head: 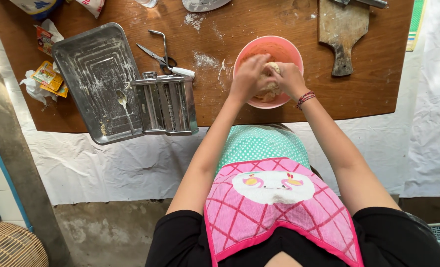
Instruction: The person kneads a ball of dough by hand inside a pink bowl placed on a wooden table. They repeatedly press, fold, and turn the dough to combine the ingredients.
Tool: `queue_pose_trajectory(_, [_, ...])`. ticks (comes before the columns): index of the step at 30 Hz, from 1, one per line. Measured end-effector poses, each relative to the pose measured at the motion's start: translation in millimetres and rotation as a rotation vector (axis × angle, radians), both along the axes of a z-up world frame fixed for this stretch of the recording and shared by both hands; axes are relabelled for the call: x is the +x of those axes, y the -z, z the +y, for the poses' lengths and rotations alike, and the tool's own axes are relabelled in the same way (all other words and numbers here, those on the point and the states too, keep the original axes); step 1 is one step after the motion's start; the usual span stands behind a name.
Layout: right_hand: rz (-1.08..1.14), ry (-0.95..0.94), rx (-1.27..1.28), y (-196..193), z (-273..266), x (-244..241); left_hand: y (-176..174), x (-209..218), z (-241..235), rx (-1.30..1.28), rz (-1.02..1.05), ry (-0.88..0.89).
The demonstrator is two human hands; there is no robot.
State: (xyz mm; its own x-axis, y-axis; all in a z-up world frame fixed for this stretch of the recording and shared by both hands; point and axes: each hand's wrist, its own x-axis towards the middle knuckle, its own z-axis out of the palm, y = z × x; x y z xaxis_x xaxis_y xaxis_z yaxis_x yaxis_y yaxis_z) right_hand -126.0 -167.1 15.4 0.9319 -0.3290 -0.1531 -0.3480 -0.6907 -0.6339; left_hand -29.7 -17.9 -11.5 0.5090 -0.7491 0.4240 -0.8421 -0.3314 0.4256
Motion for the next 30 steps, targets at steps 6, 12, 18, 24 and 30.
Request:
queue_pose_trajectory(6, [-0.164, 0.117, 0.309, 23.9, -11.5, -0.8, -14.9, 3.9, 9.4, 0.097, 0.370, 0.150])
queue_pose_trajectory(12, [-0.166, 0.166, 0.344, 56.9, -21.7, 2.1, -15.7, 12.6, 13.5, 0.268, 0.340, 0.181])
queue_pose_trajectory(18, [-0.138, 0.135, 0.383, 24.9, -20.7, 3.5, -5.3, 13.9, 8.7, 0.225, 0.292, 0.054])
queue_pose_trajectory(24, [-0.103, -0.042, 0.337, -46.8, -6.7, 2.3, -43.9, 24.9, 4.2, 0.001, 0.535, 0.114])
queue_pose_trajectory(30, [-0.331, -0.022, 0.363, -33.2, -1.6, 3.5, -45.4, 30.3, 6.1, -0.017, 0.587, 0.173])
